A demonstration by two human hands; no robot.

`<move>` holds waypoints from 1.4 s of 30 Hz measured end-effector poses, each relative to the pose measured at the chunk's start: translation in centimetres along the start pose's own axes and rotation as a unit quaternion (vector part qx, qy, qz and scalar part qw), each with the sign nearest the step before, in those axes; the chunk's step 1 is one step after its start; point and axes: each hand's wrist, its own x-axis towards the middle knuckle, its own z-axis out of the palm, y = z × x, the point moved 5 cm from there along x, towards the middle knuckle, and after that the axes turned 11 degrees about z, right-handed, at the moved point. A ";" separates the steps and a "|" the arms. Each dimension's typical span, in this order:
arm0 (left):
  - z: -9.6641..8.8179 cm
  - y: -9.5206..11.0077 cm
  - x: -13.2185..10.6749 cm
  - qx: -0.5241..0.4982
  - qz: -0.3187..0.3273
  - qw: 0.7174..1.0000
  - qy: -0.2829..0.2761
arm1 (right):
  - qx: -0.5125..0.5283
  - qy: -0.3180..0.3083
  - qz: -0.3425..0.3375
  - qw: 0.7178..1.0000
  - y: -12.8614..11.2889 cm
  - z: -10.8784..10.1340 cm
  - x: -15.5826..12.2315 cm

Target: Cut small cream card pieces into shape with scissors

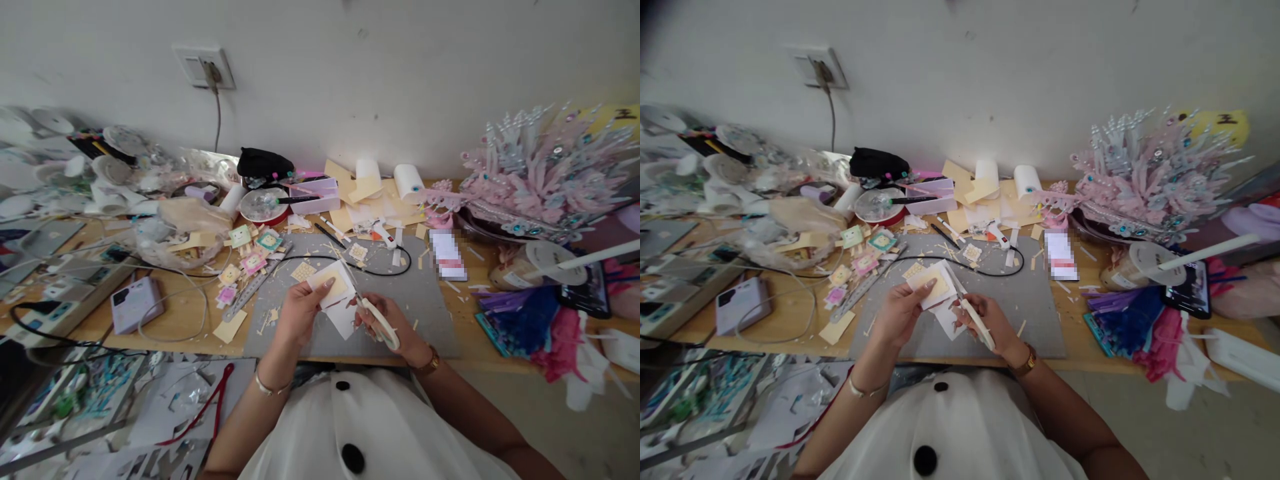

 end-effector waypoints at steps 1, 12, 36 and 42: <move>0.0 0.0 0.0 0.000 -0.001 1.000 0.001 | 0.002 -0.001 0.002 1.000 0.1 0.0 0.0; -0.3 -0.4 0.0 -0.002 -0.004 1.000 -0.003 | 0.034 -0.001 0.001 0.999 0.3 0.0 1.0; -0.3 -0.7 0.1 -0.008 -0.011 1.000 0.004 | 0.030 0.040 -0.003 0.999 0.4 0.2 0.8; -0.6 -0.8 0.2 -0.008 -0.016 1.000 0.014 | 0.049 0.101 0.008 0.994 1.7 -1.6 1.2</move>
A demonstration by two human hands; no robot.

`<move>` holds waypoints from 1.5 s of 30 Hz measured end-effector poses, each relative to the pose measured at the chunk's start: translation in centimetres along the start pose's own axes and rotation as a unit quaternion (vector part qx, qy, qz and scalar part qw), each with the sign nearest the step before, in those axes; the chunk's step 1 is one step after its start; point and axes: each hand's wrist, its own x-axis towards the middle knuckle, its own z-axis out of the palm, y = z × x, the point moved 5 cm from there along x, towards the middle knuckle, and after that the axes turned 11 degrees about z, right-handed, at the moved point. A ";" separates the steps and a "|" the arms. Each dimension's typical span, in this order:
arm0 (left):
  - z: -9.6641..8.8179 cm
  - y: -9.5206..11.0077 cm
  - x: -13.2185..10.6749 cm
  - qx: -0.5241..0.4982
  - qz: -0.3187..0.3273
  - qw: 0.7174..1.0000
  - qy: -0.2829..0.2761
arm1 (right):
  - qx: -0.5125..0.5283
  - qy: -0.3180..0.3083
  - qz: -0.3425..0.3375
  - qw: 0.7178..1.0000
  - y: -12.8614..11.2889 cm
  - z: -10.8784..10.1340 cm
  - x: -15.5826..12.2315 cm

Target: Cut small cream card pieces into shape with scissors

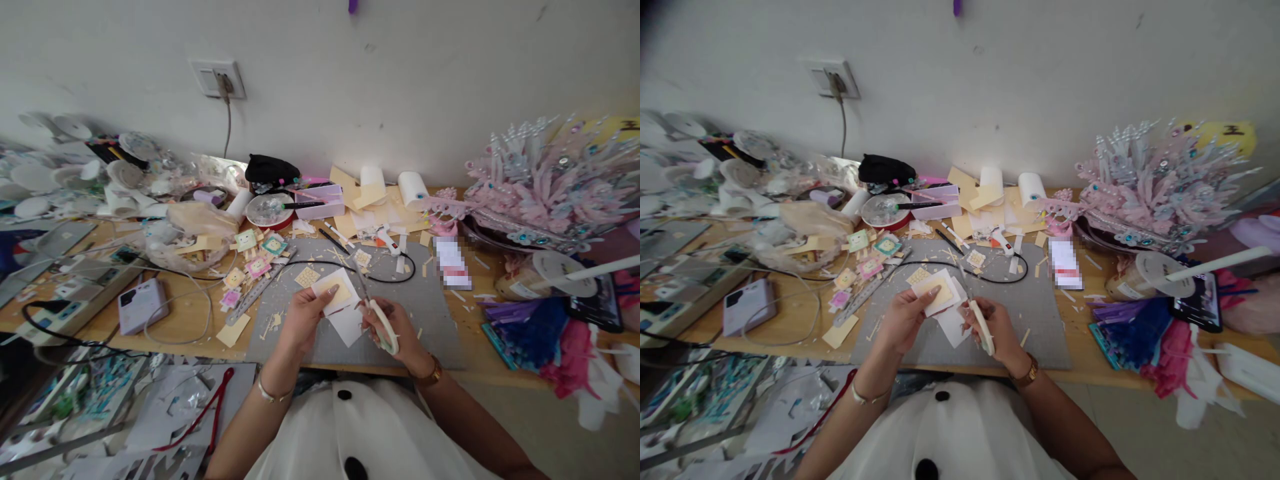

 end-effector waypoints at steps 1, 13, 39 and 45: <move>-0.1 0.0 0.1 -0.001 0.001 1.000 0.003 | 0.002 0.015 -0.006 1.000 -0.1 -0.7 0.1; 0.9 -0.4 0.6 0.102 -0.007 0.983 -0.155 | 0.063 0.040 -0.005 0.997 -2.7 -3.1 -0.7; 1.2 -2.7 -0.4 0.059 0.028 0.998 -0.002 | 0.137 0.090 -0.076 0.984 -3.0 0.4 0.8; 0.1 -1.1 0.4 0.092 0.075 0.993 0.019 | 0.103 0.050 -0.042 0.992 -2.5 -0.4 0.5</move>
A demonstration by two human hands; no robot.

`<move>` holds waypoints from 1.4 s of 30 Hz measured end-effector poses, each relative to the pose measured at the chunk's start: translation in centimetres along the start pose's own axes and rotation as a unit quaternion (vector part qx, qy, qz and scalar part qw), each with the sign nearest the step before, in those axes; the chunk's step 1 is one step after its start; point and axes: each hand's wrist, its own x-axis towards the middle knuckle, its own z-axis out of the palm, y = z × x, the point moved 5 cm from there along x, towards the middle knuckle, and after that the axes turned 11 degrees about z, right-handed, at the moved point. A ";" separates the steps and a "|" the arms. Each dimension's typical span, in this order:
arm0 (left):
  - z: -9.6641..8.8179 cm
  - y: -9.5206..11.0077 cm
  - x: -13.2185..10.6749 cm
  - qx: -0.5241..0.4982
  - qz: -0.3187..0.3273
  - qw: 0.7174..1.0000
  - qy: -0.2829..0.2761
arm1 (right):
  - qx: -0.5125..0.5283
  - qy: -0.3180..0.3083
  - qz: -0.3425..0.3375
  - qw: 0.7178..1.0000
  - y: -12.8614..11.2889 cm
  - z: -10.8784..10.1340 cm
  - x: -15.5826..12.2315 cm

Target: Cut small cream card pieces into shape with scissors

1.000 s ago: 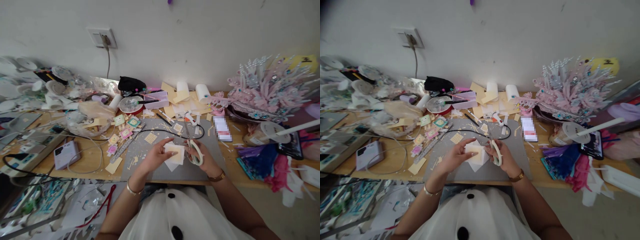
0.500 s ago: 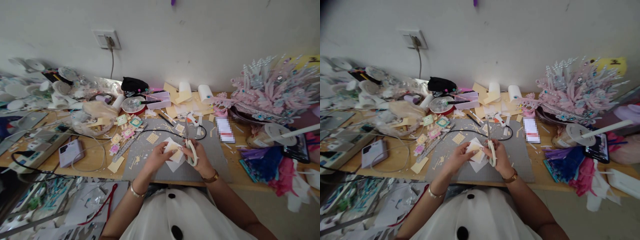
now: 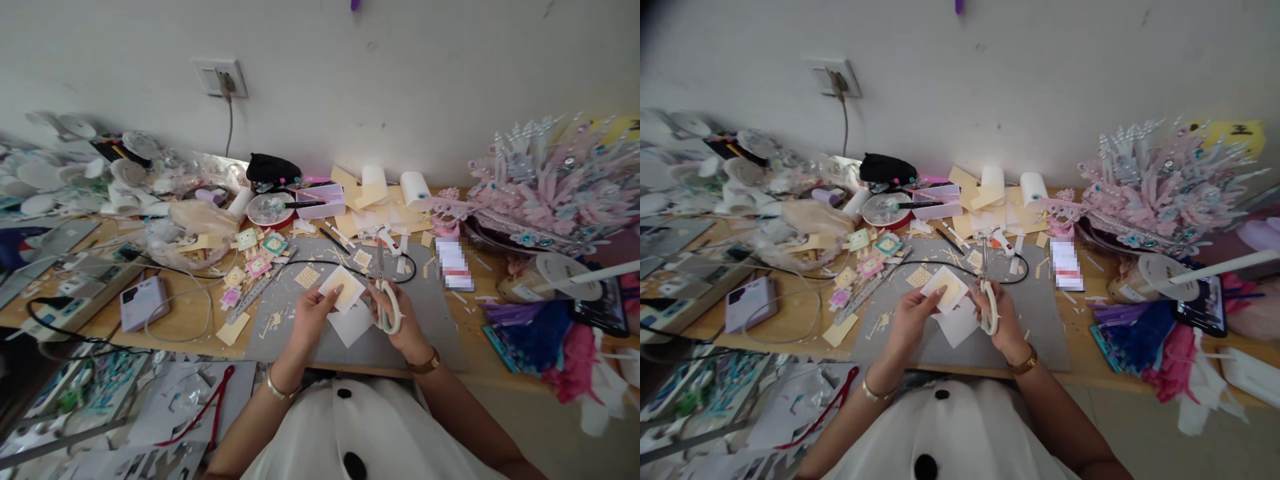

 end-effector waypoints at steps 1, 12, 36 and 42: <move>-0.3 0.1 0.2 0.002 0.004 1.000 0.004 | -0.004 -0.014 -0.006 1.000 -0.1 -0.2 -0.3; -0.6 1.0 0.2 -0.011 0.011 1.000 0.001 | -0.091 -0.186 0.040 0.978 1.2 -0.3 -3.5; 1.1 0.9 -0.6 0.064 -0.060 0.969 -0.232 | -0.063 0.004 -0.040 0.997 -0.2 0.3 -0.5; 1.9 -0.5 -1.6 -0.029 -0.043 0.997 -0.049 | 0.048 0.082 -0.063 0.993 0.2 0.8 0.1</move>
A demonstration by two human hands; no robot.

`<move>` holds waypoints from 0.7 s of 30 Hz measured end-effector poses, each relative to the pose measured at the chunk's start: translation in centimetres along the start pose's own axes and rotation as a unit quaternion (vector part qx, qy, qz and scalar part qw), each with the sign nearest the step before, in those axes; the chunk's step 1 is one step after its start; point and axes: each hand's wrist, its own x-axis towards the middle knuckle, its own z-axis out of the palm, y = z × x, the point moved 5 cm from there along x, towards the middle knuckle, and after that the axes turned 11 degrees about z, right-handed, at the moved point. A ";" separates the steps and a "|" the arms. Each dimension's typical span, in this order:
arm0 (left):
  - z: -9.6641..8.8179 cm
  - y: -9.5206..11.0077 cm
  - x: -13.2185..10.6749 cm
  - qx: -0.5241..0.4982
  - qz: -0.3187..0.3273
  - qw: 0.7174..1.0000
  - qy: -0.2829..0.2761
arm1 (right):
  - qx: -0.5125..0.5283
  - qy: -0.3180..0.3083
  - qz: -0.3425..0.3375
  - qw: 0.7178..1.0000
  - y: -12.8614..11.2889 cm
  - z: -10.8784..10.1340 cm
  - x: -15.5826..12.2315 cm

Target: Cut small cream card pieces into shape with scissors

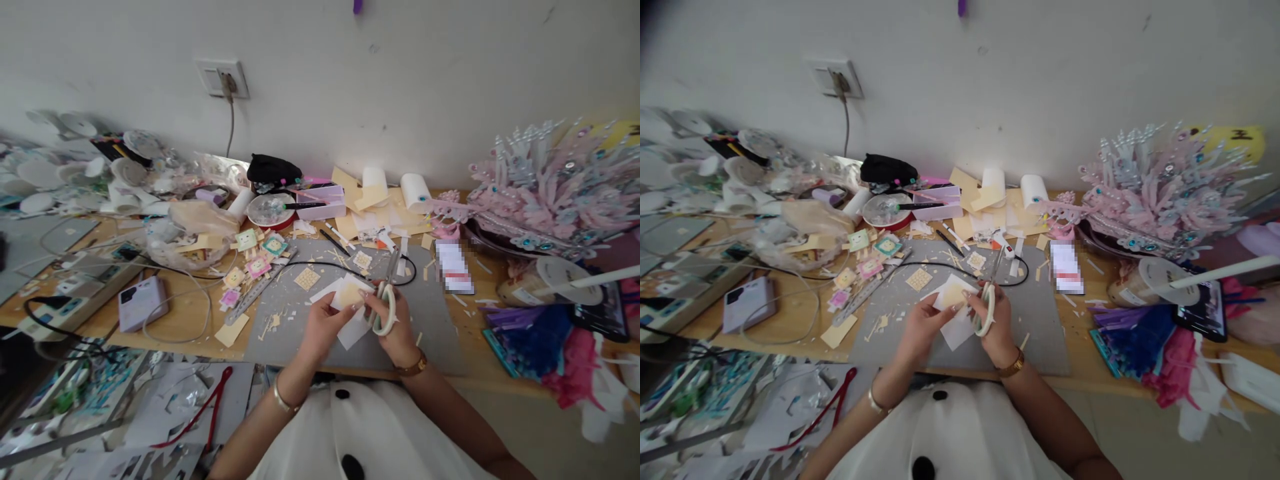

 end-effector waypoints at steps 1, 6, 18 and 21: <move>0.1 -0.3 -0.1 -0.012 0.004 1.000 0.027 | 0.007 0.006 -0.003 1.000 0.0 0.2 0.0; 0.2 -1.3 0.1 -0.038 0.047 0.993 0.096 | 0.043 0.036 -0.014 0.998 0.3 0.6 -0.2; -2.8 1.5 1.9 -0.005 0.040 0.997 0.062 | -0.132 -0.181 0.043 0.974 -0.1 -2.5 -1.3; -2.9 2.2 2.1 -0.005 0.030 0.999 0.035 | -0.165 -0.257 0.091 0.948 0.5 -3.3 -2.4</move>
